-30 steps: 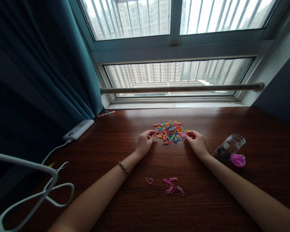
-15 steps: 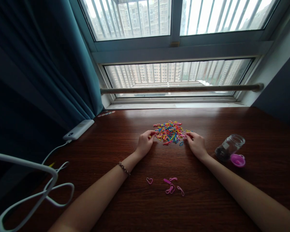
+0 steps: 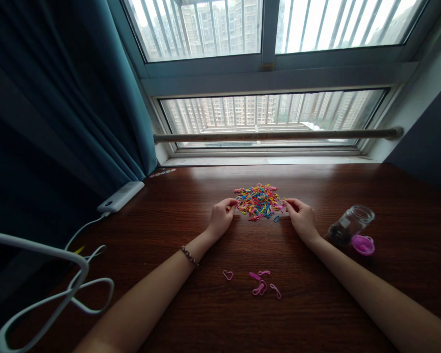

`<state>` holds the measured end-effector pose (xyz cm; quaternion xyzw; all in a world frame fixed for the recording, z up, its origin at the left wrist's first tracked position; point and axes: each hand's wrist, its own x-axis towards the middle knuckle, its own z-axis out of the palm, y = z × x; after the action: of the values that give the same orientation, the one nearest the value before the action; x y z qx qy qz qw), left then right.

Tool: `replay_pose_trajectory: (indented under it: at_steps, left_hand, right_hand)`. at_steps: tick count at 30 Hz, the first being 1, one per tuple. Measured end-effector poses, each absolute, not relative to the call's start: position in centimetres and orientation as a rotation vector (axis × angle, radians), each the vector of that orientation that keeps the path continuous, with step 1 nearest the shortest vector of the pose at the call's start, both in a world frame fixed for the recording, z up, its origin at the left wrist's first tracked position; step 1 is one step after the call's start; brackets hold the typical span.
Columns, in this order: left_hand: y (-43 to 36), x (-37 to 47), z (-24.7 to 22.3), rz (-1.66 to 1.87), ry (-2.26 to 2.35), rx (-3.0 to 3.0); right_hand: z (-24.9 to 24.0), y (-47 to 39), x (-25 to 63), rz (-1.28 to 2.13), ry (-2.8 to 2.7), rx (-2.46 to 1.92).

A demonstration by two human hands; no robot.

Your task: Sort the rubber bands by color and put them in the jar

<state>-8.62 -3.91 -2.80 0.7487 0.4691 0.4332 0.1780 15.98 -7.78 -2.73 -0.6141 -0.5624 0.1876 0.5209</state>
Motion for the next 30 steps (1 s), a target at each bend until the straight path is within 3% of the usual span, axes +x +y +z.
replay_pose_trajectory:
  at_steps: [8,13,15,17,24,30]
  left_hand:
    - [-3.9,-8.6,-2.8,1.217,1.336,2.122]
    - [-4.0,-8.7,-2.6,1.21,1.338,2.125]
    - [-4.0,-8.7,-2.6,1.211,1.336,2.117]
    - [-3.9,-8.7,-2.6,1.218,1.329,2.105]
    - [-4.8,-8.2,-1.7,1.085,1.088,1.973]
    - [-7.7,-7.1,1.5,0.437,0.706,1.679]
  right_hand:
    - [-0.7,-9.8,13.5,0.882,-1.376,-1.17]
    - [1.2,-11.5,12.8,1.735,-1.91,-0.826]
    - [1.4,-11.7,12.7,1.831,-2.025,-0.782]
    - [1.1,-11.4,12.8,1.65,-1.971,-0.883]
    - [-2.3,-7.7,16.0,0.514,-1.402,-1.458]
    - [-3.3,-6.6,17.6,0.372,-1.436,-1.621]
